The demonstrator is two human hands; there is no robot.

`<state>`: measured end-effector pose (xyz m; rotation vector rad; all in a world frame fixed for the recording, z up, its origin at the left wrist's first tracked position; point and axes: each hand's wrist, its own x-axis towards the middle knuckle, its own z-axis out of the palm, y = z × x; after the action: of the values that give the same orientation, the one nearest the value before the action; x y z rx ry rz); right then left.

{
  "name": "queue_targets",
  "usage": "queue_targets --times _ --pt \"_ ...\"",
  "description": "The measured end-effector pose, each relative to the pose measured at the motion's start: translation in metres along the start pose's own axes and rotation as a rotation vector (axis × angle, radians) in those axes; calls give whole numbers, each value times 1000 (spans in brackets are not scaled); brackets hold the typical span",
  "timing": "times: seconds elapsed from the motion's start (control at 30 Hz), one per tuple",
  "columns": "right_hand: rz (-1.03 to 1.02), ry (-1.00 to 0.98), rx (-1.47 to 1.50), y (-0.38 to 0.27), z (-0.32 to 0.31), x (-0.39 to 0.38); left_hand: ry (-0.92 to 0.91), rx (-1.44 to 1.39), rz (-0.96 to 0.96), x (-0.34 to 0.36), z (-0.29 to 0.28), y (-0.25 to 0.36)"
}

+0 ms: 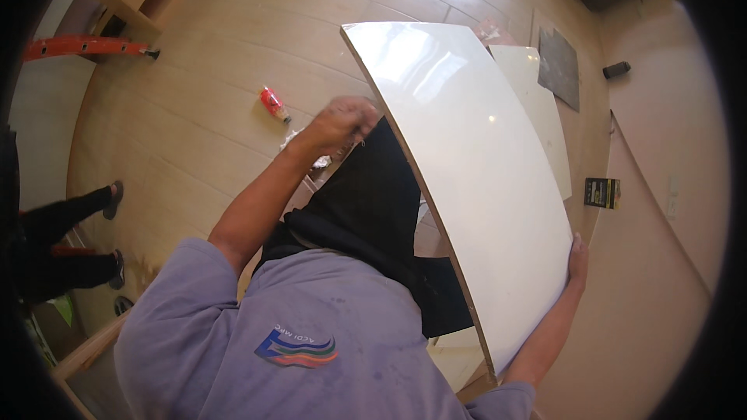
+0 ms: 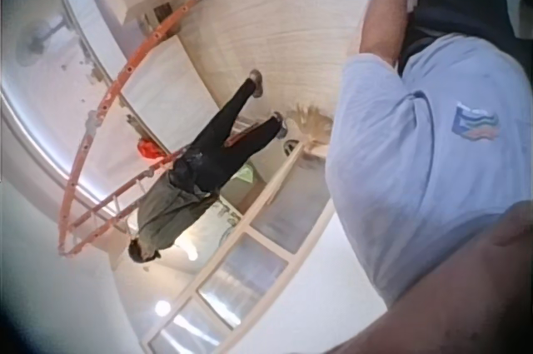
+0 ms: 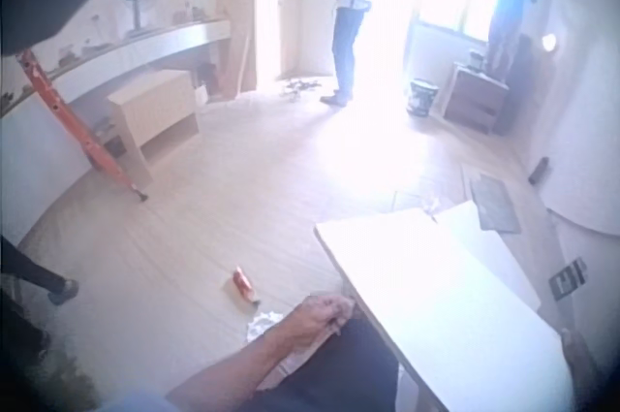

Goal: The person sits on the floor and uses a sanding block to smooth the edges of a white laminated board. They wipe the surface with a cloth, then peel off a protective film from the board's edge. The person continues sanding the exposed edge and inspects the board.

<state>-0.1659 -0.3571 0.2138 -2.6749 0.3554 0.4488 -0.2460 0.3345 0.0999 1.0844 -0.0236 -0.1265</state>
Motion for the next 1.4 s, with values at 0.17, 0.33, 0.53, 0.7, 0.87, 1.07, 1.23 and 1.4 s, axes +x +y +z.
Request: queue_targets --times 0.17,0.33,0.53,0.7,0.87,1.07,1.23,1.4 --pt "-128 92 -93 16 18 1 185 73 -90 1 -43 15" --pt "-79 62 -167 -3 1 15 224 133 -48 26 -11 17" --pt "-127 223 -191 15 -12 18 -111 -411 -2 57 -21 -9" --pt "-83 181 -144 -8 -11 10 -167 -324 15 48 -9 19" --pt "-50 192 -125 -5 -11 2 -72 -268 -99 54 -27 34" --pt "-50 200 -121 -15 -13 7 194 -39 -36 44 -23 40" --pt "-49 204 -148 -17 -9 4 70 963 593 -25 152 70" --pt "-70 209 -153 -30 -10 5 -684 1129 932 -47 281 56"
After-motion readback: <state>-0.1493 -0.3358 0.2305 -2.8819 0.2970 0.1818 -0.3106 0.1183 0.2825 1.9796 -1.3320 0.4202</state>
